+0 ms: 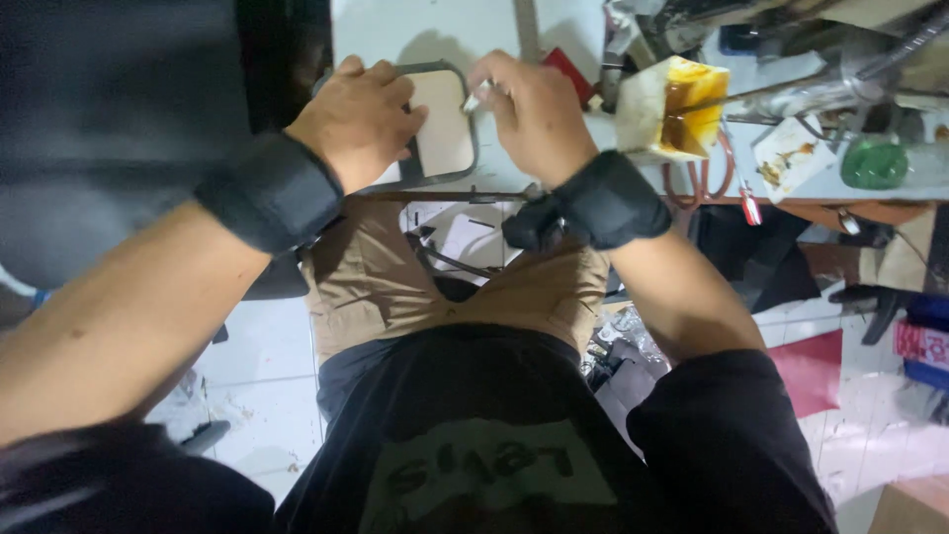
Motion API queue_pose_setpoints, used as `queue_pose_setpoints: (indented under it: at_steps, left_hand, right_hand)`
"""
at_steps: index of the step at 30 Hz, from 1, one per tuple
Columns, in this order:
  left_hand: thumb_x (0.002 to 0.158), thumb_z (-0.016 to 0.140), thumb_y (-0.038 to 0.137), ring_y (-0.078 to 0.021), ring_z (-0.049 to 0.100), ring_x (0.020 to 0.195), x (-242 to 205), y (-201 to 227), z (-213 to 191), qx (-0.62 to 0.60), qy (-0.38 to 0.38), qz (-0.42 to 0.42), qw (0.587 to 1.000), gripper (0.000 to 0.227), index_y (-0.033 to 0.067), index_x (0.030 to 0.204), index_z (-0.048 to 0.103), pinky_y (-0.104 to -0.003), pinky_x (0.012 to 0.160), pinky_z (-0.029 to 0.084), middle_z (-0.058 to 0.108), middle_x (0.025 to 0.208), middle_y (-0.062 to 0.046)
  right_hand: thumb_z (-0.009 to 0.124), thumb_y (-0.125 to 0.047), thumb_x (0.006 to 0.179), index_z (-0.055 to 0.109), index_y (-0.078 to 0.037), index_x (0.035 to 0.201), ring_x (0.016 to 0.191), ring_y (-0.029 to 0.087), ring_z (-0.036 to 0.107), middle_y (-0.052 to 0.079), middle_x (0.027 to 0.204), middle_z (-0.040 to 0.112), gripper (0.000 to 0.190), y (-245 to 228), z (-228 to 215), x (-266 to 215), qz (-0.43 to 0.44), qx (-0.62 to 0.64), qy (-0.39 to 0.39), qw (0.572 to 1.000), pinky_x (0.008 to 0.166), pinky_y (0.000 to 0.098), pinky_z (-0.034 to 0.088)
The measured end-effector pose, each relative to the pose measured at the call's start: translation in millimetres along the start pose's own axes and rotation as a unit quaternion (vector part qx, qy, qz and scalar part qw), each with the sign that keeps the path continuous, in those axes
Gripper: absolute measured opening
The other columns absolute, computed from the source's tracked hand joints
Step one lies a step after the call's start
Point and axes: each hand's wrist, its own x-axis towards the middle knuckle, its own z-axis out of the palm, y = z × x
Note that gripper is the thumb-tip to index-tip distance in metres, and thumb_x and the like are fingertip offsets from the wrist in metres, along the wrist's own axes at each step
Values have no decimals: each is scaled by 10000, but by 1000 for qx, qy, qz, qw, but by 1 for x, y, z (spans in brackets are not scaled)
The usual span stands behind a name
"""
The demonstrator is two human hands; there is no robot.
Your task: The person applies glue to a zipper and attaches it to a leather strip.
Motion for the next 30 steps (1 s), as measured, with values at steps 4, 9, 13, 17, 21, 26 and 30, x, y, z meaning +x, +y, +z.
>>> queue_pose_setpoints:
  at_steps: [4,9,13,17,21,26,30]
  left_hand:
    - [882,710,346,-236,607,1090,1,-4,4,-13,15,22,1000,358,141,1175,711,-404,893,460,665,1038,-55]
    - [932,677,313,-233,654,1010,3,-8,3,-31,16,27,999,209,114,963,733,-387,887,478,712,928,-55]
    - [970,654,330,-241,676,956,11,-7,-2,-27,-17,-1,999,246,106,920,743,-395,895,487,735,903,-73]
    - [1022,582,299,-262,709,885,20,-6,1,-29,-93,-61,993,243,129,1021,756,-416,849,517,754,894,-98]
    - [1041,537,307,-276,749,821,24,-2,1,-29,-172,-124,977,294,115,1142,734,-423,788,566,763,903,-131]
    - [1079,516,323,-296,759,772,28,5,-13,-72,-210,-178,959,330,73,1106,729,-434,735,589,761,868,-162]
    - [1044,556,287,-342,748,754,24,5,-8,-111,-153,-188,964,289,49,1040,721,-443,688,587,745,829,-193]
  right_hand:
    - [638,-42,1068,639,-71,1171,811,214,717,103,969,732,106,-9,-44,-44,50,28,18,998,713,360,542]
    - [590,34,1122,657,-8,1256,840,198,666,128,1051,733,156,-2,-121,-100,150,32,127,980,755,319,540]
    - [639,47,1094,676,18,1165,931,196,739,139,1089,748,85,42,-136,-110,126,-86,148,977,807,301,561]
    - [672,3,1067,725,-21,1117,736,215,720,132,1019,780,77,74,-125,-108,164,-87,100,977,635,324,522]
    - [705,-16,1022,759,-60,1096,766,281,738,129,955,778,102,68,-120,-97,121,-153,84,977,702,385,556]
    - [668,2,1011,746,-76,1076,787,278,749,103,976,779,128,88,-114,-99,99,-155,56,981,751,360,571]
    - [678,14,994,743,-51,1074,818,291,749,109,949,780,121,86,-121,-97,117,-138,10,983,778,385,571]
